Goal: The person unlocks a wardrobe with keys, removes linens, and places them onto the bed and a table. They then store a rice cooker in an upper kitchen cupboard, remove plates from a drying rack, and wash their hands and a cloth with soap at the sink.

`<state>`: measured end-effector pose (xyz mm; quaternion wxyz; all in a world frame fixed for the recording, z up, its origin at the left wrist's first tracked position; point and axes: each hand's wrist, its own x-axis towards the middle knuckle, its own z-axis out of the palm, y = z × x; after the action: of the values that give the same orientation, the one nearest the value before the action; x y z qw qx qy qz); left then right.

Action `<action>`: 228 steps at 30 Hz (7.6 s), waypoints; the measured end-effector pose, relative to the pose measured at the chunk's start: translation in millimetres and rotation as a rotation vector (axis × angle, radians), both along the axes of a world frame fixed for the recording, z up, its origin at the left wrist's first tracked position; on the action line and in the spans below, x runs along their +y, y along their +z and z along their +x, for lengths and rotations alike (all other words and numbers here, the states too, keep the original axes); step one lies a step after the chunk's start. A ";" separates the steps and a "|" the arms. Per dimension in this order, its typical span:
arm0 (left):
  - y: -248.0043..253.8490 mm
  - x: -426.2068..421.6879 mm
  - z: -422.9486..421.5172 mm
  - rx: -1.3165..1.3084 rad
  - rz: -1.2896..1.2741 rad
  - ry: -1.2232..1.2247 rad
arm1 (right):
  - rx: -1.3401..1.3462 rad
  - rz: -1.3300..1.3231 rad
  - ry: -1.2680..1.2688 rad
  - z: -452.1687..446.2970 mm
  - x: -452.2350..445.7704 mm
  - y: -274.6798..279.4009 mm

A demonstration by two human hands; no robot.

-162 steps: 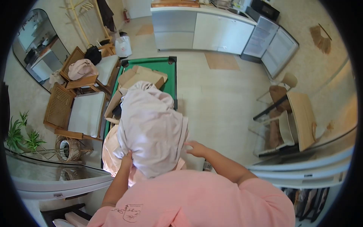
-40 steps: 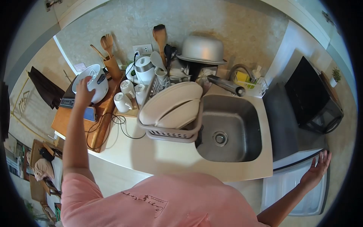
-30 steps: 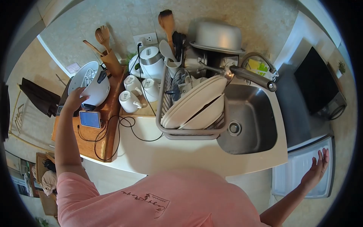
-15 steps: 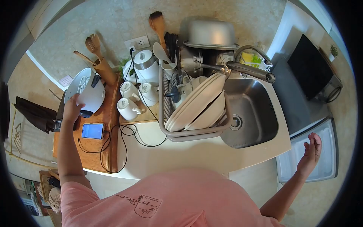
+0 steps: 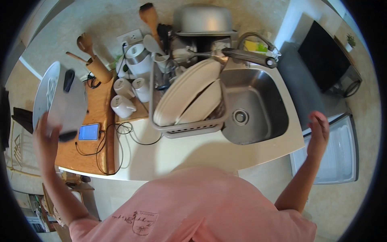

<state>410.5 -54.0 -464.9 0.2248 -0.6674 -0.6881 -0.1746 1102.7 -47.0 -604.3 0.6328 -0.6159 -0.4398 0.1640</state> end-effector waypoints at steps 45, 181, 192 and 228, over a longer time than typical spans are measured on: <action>-198.4 -79.6 267.8 -0.551 -0.133 0.234 | -1.242 0.460 0.845 -95.6 332.2 109.2; -219.7 -163.2 157.2 -1.989 0.547 -0.178 | -0.840 0.185 1.431 -442.9 43.1 9.9; -245.2 -166.3 158.8 -2.066 0.560 -0.248 | -0.846 0.117 1.470 -449.1 46.4 -9.1; -246.3 -168.6 130.5 -2.143 0.042 -0.086 | -0.741 0.197 1.353 -434.0 25.1 -12.6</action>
<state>541.0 -222.5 -711.3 -0.4911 -0.1863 -0.4996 -0.6889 668.7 -21.9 -616.9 0.2587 -0.1691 -0.9153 0.2581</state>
